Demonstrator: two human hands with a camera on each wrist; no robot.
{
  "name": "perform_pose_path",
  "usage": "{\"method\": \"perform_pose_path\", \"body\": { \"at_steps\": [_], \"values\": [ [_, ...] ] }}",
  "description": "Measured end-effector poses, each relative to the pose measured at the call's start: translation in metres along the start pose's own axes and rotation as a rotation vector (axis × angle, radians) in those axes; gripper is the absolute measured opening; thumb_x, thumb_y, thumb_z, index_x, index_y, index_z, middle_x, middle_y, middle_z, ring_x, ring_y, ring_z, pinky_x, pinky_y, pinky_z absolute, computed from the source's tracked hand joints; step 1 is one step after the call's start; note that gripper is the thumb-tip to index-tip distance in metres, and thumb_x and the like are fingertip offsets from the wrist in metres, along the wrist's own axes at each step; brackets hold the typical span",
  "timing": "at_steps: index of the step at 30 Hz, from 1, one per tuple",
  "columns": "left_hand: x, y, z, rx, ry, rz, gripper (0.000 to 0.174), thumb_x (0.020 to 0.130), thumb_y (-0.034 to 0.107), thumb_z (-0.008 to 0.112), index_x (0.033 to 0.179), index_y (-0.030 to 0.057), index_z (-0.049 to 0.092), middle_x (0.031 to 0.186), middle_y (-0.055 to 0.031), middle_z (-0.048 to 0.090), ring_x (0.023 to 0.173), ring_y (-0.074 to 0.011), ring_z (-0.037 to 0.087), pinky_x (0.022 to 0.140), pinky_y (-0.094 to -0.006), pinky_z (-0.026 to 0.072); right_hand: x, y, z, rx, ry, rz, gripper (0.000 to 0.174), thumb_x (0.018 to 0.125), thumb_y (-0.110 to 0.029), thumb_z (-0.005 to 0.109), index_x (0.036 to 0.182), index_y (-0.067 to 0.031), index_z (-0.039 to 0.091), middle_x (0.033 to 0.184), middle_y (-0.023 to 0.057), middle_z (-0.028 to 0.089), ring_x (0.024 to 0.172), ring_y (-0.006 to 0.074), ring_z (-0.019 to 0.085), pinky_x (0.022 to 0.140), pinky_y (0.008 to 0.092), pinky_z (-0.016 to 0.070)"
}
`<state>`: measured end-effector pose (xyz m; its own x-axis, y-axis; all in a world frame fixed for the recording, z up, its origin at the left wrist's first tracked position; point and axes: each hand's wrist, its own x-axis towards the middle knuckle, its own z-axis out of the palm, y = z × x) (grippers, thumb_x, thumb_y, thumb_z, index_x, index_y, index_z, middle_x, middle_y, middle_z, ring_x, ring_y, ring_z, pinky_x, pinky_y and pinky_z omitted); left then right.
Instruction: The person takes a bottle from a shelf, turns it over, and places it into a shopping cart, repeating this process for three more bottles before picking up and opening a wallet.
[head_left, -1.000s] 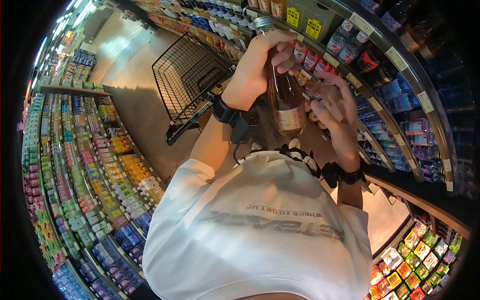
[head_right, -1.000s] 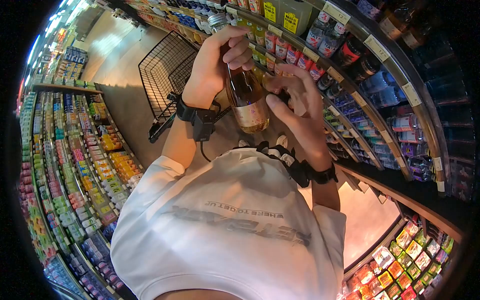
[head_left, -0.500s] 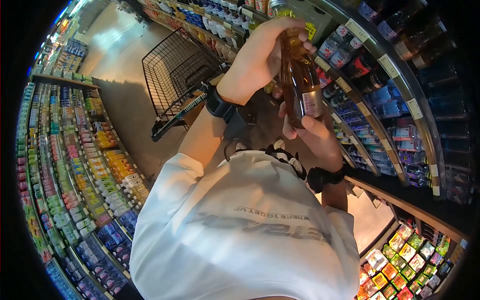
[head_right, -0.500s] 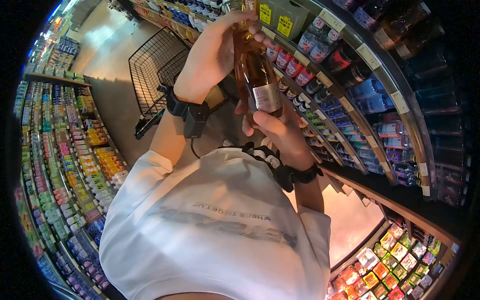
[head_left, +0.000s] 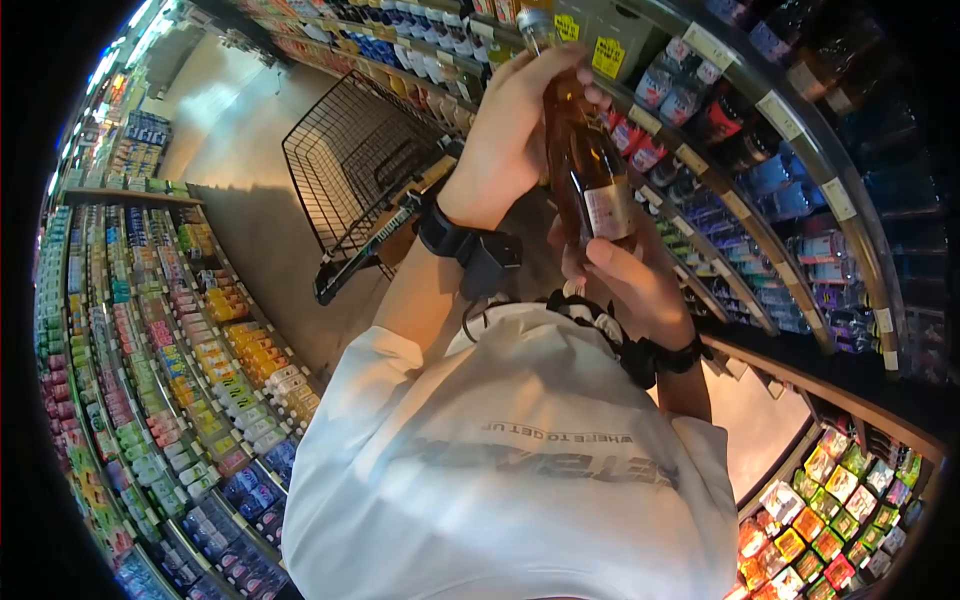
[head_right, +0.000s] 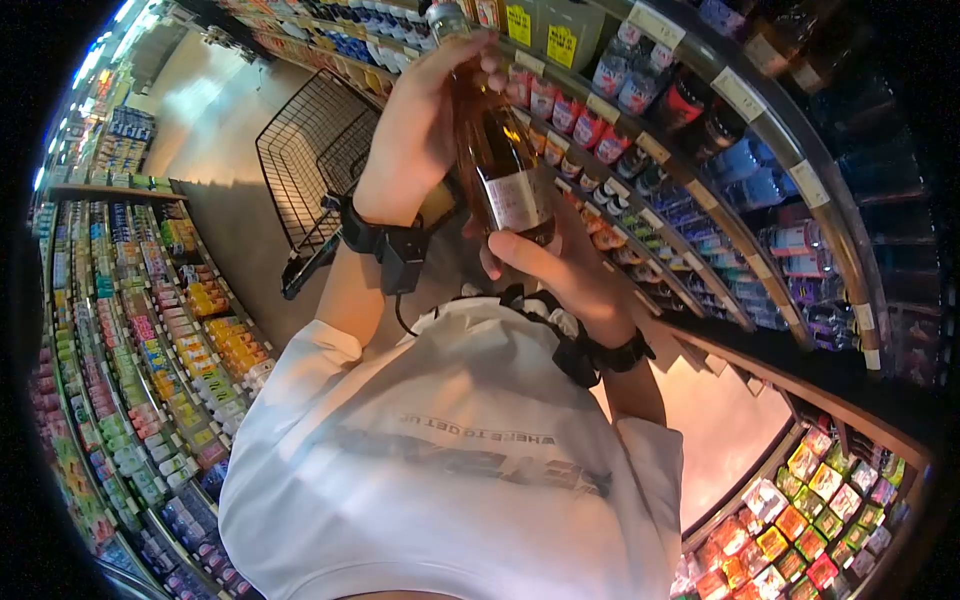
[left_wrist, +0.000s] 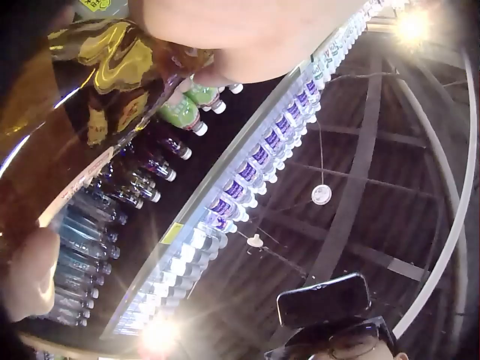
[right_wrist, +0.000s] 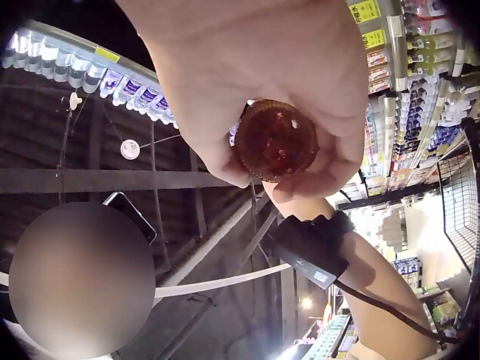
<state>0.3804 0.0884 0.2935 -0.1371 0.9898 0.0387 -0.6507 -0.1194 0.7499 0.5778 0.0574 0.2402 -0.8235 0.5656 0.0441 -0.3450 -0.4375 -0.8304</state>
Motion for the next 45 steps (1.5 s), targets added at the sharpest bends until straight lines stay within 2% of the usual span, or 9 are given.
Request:
{"method": "perform_pose_path", "body": {
  "at_steps": [2,5,8,11,13,21,26,33,45],
  "values": [
    [0.003,-0.003,-0.001,0.050,-0.004,0.018,0.026,0.106,0.025,0.056,0.113,0.0011,0.062,0.091,-0.0042,0.061,0.082,-0.0187,0.061,0.081,-0.0365,0.0535,-0.002,-0.002,0.000,-0.021,-0.005,0.021,0.052,0.098,-0.009,0.066,0.145,-0.0034,0.043,0.114,0.0140,0.066,0.085,0.0159,0.064,0.074,0.0308,0.0539],
    [0.004,-0.004,-0.001,-0.084,-0.026,-0.005,0.014,0.098,0.016,0.069,0.103,0.0046,0.062,0.084,-0.0038,0.064,0.079,-0.0194,0.066,0.077,-0.0348,0.0547,-0.004,-0.002,0.002,-0.013,0.014,0.002,0.055,0.098,-0.012,0.067,0.145,-0.0023,0.042,0.115,0.0144,0.066,0.086,0.0166,0.064,0.074,0.0322,0.0541],
    [0.007,-0.011,0.001,0.122,0.075,0.059,0.020,0.101,0.023,0.064,0.108,0.0040,0.062,0.084,-0.0046,0.064,0.077,-0.0203,0.067,0.078,-0.0362,0.0550,-0.007,-0.005,-0.002,0.266,0.026,0.022,0.066,0.098,-0.017,0.068,0.152,0.0011,0.035,0.127,0.0174,0.062,0.099,0.0201,0.066,0.086,0.0351,0.0550],
    [0.001,-0.003,0.015,0.192,0.096,0.074,0.025,0.104,0.027,0.066,0.116,0.0065,0.058,0.083,-0.0065,0.068,0.070,-0.0208,0.070,0.064,-0.0327,0.0581,-0.011,0.009,0.008,-0.499,0.269,-0.225,0.078,0.099,-0.020,0.068,0.158,0.0054,0.025,0.140,0.0208,0.055,0.116,0.0235,0.062,0.099,0.0372,0.0514],
    [0.001,0.001,0.013,0.124,0.046,-0.010,0.023,0.105,0.026,0.065,0.115,0.0063,0.059,0.080,-0.0060,0.066,0.071,-0.0206,0.070,0.065,-0.0330,0.0576,-0.012,-0.001,0.016,-0.546,0.241,-0.177,0.090,0.095,-0.019,0.075,0.160,0.0081,0.019,0.146,0.0218,0.049,0.128,0.0241,0.056,0.106,0.0362,0.0470],
    [0.001,-0.002,0.010,-0.048,0.004,-0.042,0.028,0.107,0.024,0.058,0.123,0.0008,0.058,0.077,-0.0063,0.064,0.067,-0.0206,0.067,0.065,-0.0343,0.0573,-0.010,-0.005,0.020,-0.710,0.310,-0.307,0.107,0.075,-0.018,0.095,0.154,0.0098,0.030,0.131,0.0231,0.063,0.114,0.0243,0.069,0.097,0.0373,0.0576],
    [0.000,0.005,0.012,-0.037,-0.003,-0.058,0.040,0.108,0.021,0.054,0.140,-0.0035,0.051,0.076,-0.0062,0.062,0.065,-0.0209,0.066,0.065,-0.0343,0.0577,-0.009,-0.006,0.020,-0.809,0.282,-0.381,0.108,0.074,-0.023,0.096,0.154,0.0108,0.031,0.128,0.0260,0.065,0.113,0.0273,0.070,0.096,0.0381,0.0577],
    [-0.003,0.006,0.013,-0.045,-0.082,-0.002,0.043,0.109,0.022,0.052,0.143,-0.0044,0.047,0.076,-0.0063,0.061,0.064,-0.0211,0.066,0.065,-0.0349,0.0577,-0.011,-0.006,0.019,-0.964,0.320,-0.398,0.115,0.069,-0.037,0.098,0.152,0.0126,0.035,0.130,0.0297,0.064,0.114,0.0315,0.070,0.097,0.0397,0.0568],
    [0.000,0.008,0.015,-0.060,-0.090,-0.058,0.045,0.109,0.023,0.052,0.144,-0.0044,0.045,0.076,-0.0064,0.060,0.064,-0.0217,0.065,0.065,-0.0364,0.0571,-0.012,-0.009,0.029,-0.942,0.379,-0.409,0.114,0.069,-0.042,0.097,0.150,0.0125,0.038,0.131,0.0300,0.064,0.114,0.0322,0.070,0.095,0.0392,0.0567]
  ]
}}
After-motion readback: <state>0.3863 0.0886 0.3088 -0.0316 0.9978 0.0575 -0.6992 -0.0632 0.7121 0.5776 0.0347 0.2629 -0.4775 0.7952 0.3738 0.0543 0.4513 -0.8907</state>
